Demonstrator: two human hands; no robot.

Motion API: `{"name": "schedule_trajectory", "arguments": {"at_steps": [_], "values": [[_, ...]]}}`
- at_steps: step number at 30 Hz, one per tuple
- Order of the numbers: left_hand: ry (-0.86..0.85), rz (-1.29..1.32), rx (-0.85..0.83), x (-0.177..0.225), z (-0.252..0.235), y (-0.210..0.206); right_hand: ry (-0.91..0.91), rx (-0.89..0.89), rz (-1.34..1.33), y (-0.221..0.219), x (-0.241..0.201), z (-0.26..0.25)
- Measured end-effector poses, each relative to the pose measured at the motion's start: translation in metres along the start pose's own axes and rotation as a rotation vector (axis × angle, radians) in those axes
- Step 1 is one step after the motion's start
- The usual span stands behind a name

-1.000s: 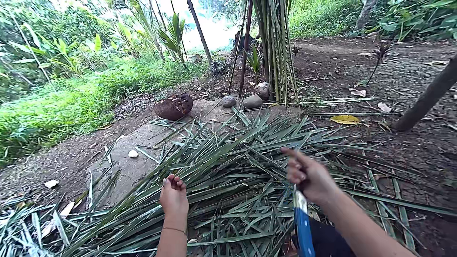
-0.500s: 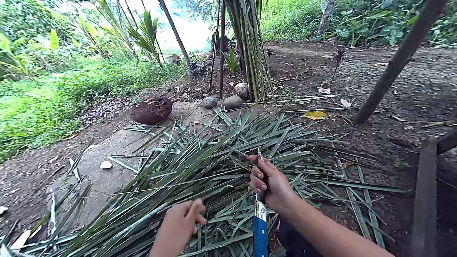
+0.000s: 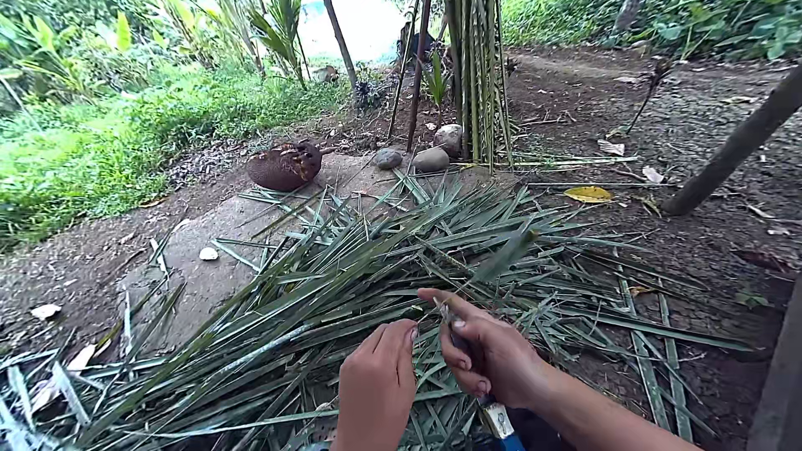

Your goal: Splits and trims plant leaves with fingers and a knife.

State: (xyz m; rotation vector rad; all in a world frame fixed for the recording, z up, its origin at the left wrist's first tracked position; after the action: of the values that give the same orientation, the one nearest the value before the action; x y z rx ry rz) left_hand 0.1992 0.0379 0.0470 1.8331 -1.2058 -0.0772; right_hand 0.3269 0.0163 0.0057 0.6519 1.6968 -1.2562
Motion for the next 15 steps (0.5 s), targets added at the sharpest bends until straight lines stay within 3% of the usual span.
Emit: {"name": "schedule_trajectory", "arguments": {"at_steps": [5,15], "values": [[-0.023,0.036,-0.01,0.009,0.005,0.007,0.077,-0.095,0.102,-0.011,-0.001,0.006],[0.003,0.166,-0.148,0.009,0.004,0.017,0.223,0.212,0.006,0.025,-0.035,0.015]]}}
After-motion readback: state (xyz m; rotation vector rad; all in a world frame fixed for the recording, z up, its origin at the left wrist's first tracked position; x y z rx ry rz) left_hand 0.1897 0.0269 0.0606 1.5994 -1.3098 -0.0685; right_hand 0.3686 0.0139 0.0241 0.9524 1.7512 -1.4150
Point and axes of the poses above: each hand's wrist, its own z-axis away from the middle knuckle, its own y-axis out of the back of the hand, x = y × z, the point moved 8 cm from there along -z, towards the middle knuckle, and after that the axes turned 8 degrees about -x, right-handed, at the moved point
